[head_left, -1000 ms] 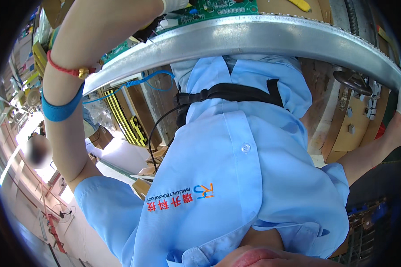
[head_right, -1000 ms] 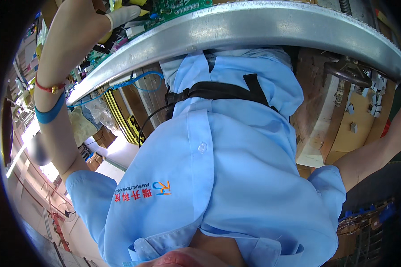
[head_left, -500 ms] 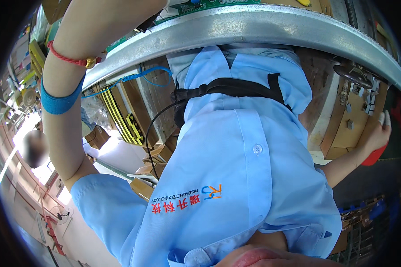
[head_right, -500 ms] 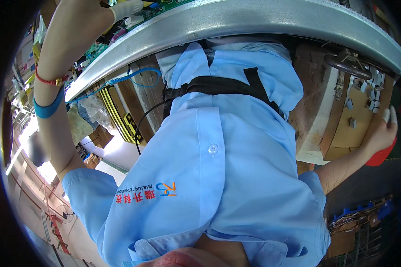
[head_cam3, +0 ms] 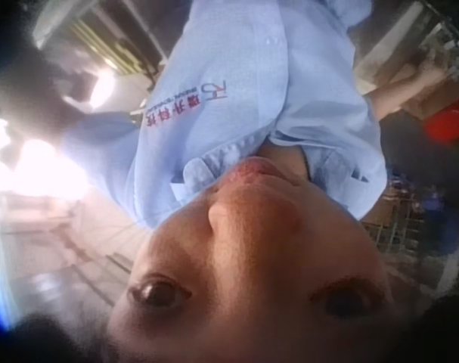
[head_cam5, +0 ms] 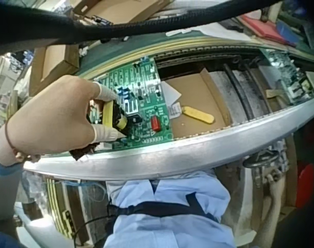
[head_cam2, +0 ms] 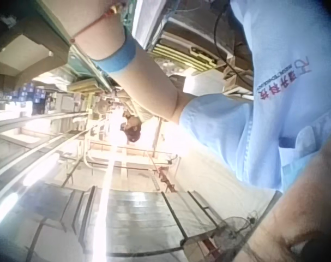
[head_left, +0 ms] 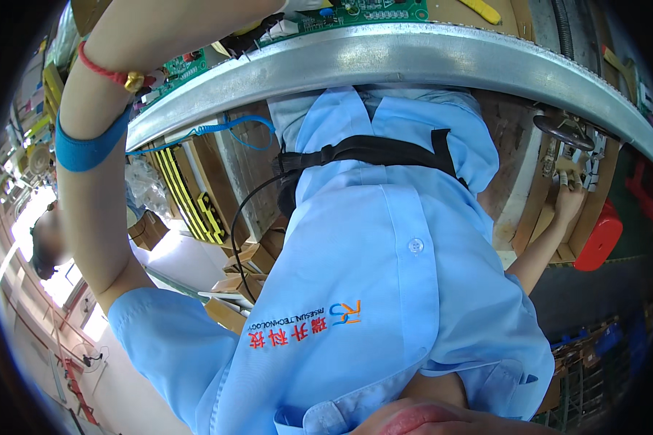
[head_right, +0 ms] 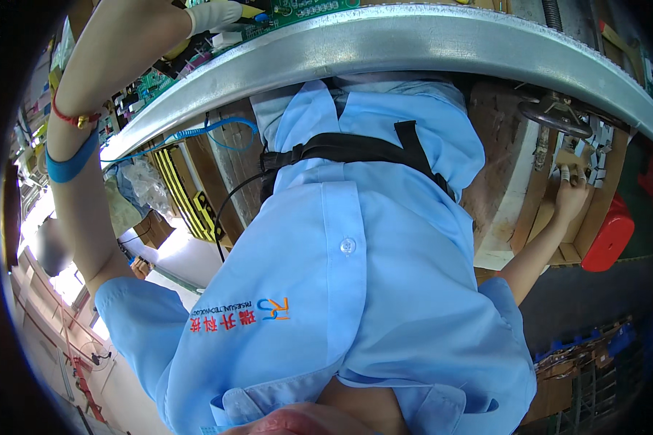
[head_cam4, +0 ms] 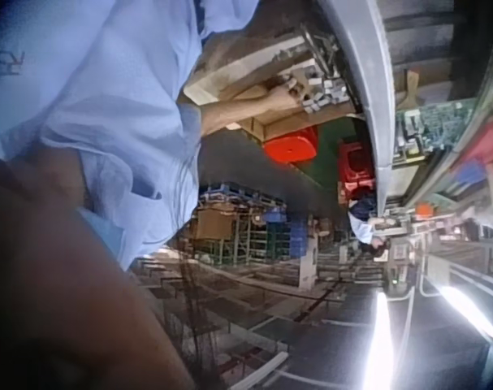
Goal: Assembling electronic components onto printed circuit boards on a factory production line.
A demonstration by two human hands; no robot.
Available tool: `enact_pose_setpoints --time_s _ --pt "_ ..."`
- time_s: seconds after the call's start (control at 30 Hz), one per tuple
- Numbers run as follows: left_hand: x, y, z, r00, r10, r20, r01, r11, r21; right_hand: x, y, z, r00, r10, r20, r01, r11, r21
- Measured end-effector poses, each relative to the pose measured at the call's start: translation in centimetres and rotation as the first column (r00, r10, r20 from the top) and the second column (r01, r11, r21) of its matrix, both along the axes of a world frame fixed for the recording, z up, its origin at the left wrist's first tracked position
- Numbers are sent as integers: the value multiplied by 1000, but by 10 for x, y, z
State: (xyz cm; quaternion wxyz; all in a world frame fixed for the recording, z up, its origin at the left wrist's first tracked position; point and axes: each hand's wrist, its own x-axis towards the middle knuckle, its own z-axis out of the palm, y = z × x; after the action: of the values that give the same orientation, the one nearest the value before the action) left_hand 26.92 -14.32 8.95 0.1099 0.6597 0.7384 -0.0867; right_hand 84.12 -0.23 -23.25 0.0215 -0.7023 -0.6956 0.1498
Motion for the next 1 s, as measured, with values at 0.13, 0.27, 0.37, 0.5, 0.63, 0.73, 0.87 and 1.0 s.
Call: enact_pose_setpoints --time_s 0.13,0.27,0.37,0.5,0.63,0.73,0.87,1.0 --pt "-9 3 5 972 -198 128 191 979 65 -6 -1 8 999 -18 32 18 1000 0" --pt "-8 20 1 978 202 50 -190 966 -178 -5 2 11 999 -29 45 31 998 -60" --pt "-14 17 5 989 25 146 -8 993 -119 5 0 4 995 27 94 -24 999 -25" --pt "0 26 11 989 129 68 -105 956 -274 9 2 5 992 56 112 -56 998 -9" --pt "-5 19 10 998 56 5 -54 980 -191 -2 -1 10 998 0 61 7 994 -108" --pt "-17 12 16 995 56 86 -58 998 26 -4 -13 11 994 88 -60 -93 992 -82" --pt "-67 -41 31 638 432 637 -522 851 -55 -18 -13 22 976 93 -198 -136 968 -212" --pt "-138 -71 4 -306 350 885 -372 812 -450 -6 -21 20 995 85 48 -76 984 -158"
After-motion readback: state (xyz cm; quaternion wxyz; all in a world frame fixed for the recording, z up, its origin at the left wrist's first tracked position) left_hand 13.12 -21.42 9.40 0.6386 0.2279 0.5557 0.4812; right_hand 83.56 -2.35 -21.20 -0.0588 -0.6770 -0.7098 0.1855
